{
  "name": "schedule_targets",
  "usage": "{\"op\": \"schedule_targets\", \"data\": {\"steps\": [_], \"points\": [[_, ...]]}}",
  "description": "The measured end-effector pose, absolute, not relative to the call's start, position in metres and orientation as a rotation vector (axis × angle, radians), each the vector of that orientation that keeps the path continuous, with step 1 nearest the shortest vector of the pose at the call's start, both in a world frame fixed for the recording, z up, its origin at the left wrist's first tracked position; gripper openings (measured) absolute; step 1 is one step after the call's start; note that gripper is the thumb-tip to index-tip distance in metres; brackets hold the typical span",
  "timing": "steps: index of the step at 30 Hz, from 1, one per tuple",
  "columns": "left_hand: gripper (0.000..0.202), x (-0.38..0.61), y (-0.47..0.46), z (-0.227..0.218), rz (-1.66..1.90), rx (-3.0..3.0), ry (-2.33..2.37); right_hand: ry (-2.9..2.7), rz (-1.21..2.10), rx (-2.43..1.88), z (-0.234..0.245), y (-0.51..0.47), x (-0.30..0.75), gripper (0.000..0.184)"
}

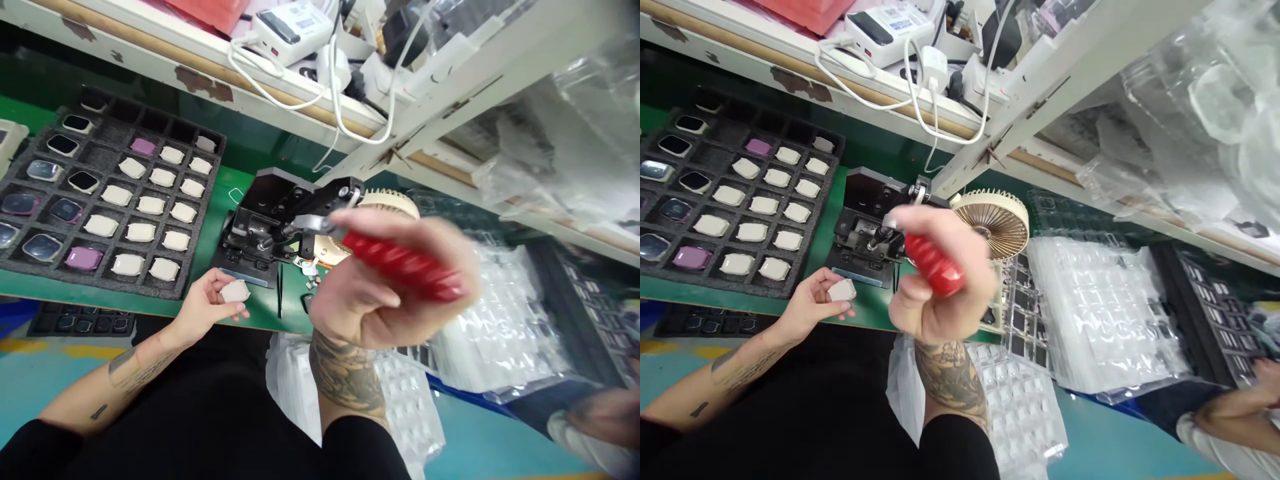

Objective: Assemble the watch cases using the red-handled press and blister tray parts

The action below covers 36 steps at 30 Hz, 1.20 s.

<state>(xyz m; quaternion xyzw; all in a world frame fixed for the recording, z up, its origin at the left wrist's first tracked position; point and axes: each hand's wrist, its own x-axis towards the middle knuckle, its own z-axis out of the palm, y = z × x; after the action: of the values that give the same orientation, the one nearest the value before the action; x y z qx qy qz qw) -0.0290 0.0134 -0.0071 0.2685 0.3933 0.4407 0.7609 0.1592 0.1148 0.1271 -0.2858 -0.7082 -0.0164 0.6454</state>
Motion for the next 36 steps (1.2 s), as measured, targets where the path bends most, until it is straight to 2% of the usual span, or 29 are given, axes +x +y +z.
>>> {"op": "schedule_targets", "data": {"steps": [2, 3, 4, 6, 8, 10, 13, 16, 20, 24, 30, 33, 36], "points": [[0.044, -0.033, 0.009, -0.006, 0.939, 0.671, 0.843, -1.417, -0.053, -0.721, 0.120, 0.101, 0.158, 0.054], [0.040, -0.036, 0.006, -0.005, 0.940, 0.768, 0.859, -1.365, -0.073, -0.766, 0.109, 0.091, 0.159, 0.052], [0.036, -0.040, 0.004, -0.003, 0.952, 0.912, 0.892, -1.351, -0.099, -0.802, 0.093, 0.079, 0.161, 0.042], [0.033, -0.049, 0.001, 0.002, 0.998, 1.292, 0.977, -1.512, 0.082, -1.023, 0.055, 0.055, 0.164, 0.027], [0.037, -0.057, 0.002, 0.006, 1.068, 1.637, 1.038, -1.754, 0.241, -1.195, 0.017, 0.037, 0.165, 0.032], [0.043, -0.062, 0.006, 0.008, 1.130, 1.831, 1.043, -1.994, 0.259, -1.360, -0.012, 0.033, 0.163, 0.043], [0.046, -0.064, 0.014, 0.011, 1.144, 1.920, 1.040, -2.236, 0.298, -1.605, -0.033, 0.050, 0.155, 0.049], [0.044, -0.063, 0.018, 0.014, 1.070, 1.916, 1.116, -2.264, 0.460, -1.674, -0.035, 0.069, 0.151, 0.045], [0.047, -0.059, 0.020, 0.007, 0.920, 2.038, 1.368, -1.983, 0.526, -1.555, -0.030, 0.055, 0.155, 0.044], [0.044, -0.033, 0.039, -0.005, 0.677, 2.214, 1.548, -1.761, 0.474, -1.470, -0.025, 0.011, 0.170, 0.054], [0.034, 0.000, 0.081, 0.000, 0.200, 2.355, 1.529, -1.704, 0.331, -1.539, -0.026, -0.008, 0.202, 0.054], [0.036, -0.004, 0.073, 0.011, 0.283, 2.332, 1.480, -1.736, 0.269, -1.484, -0.025, -0.005, 0.207, 0.059], [0.042, -0.011, 0.046, 0.022, 0.672, 1.972, 1.280, -1.823, 0.172, -1.360, -0.019, -0.004, 0.201, 0.072]]}}
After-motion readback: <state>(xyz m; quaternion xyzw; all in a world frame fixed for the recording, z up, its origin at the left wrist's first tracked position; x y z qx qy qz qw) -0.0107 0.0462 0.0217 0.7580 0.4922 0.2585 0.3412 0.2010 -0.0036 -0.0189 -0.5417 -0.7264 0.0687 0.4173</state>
